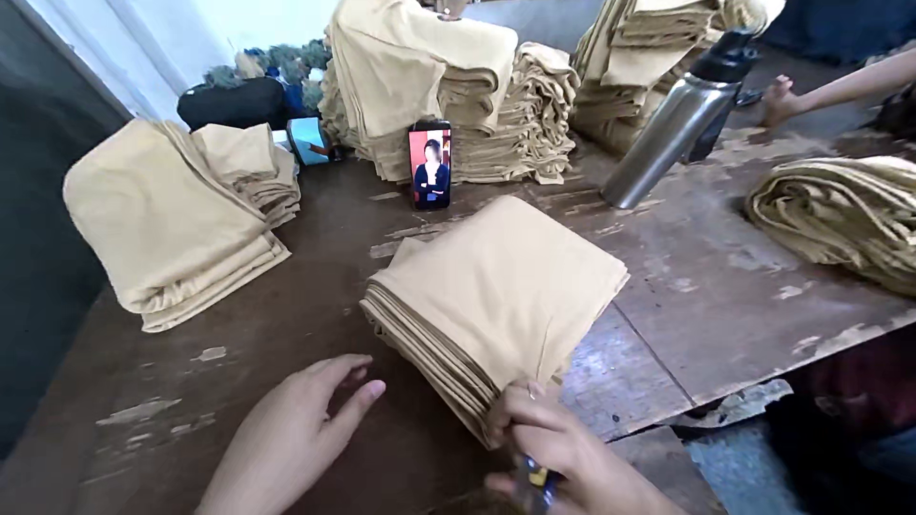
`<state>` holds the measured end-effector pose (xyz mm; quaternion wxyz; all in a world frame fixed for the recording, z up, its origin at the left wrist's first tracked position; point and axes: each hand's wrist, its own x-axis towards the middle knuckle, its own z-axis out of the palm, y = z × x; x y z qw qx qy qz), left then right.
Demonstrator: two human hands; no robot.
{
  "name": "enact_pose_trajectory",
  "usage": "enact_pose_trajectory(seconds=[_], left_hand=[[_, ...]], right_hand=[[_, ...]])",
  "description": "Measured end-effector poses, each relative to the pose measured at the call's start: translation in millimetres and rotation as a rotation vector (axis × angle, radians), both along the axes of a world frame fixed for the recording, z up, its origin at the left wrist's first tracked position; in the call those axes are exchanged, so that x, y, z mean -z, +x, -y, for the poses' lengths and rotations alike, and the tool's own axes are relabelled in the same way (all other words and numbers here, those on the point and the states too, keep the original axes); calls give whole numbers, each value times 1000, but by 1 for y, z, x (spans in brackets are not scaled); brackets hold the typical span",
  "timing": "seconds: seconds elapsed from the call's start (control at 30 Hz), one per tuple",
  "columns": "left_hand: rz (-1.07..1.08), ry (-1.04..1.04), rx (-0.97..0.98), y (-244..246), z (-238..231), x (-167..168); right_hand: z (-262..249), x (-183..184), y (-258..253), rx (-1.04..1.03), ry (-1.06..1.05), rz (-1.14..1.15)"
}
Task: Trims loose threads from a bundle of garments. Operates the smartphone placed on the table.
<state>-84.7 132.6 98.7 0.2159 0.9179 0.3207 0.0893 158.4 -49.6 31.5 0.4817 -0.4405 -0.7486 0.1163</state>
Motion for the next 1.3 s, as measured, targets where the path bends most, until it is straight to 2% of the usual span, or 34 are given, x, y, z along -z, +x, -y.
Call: enact_pose_trajectory(seconds=[0.07, 0.13, 0.17, 0.23, 0.33, 0.43, 0.53, 1.0, 1.13, 1.3], left_hand=[[278, 134, -12, 11, 19, 4], [523, 116, 80, 34, 38, 10], [606, 107, 136, 48, 47, 15], [676, 130, 196, 72, 62, 31], [666, 180, 139, 90, 74, 56], [723, 135, 98, 89, 67, 73], [718, 80, 78, 86, 59, 79], [750, 151, 48, 87, 89, 79], [683, 201, 104, 85, 93, 77], [615, 208, 72, 87, 101, 73]], right_hand=[[10, -8, 3, -110, 17, -116], [20, -20, 10, -180, 30, -239], [26, -23, 14, -155, 51, -268], [30, -22, 27, 39, 121, -239], [22, -4, 48, 268, 119, -203], [5, 28, 54, 233, 42, -320], [-10, 48, 50, 210, 71, -379], [-6, 17, 23, 268, 155, -21], [-9, 15, 17, 294, 182, -38], [-5, 13, 12, 346, 242, -99]])
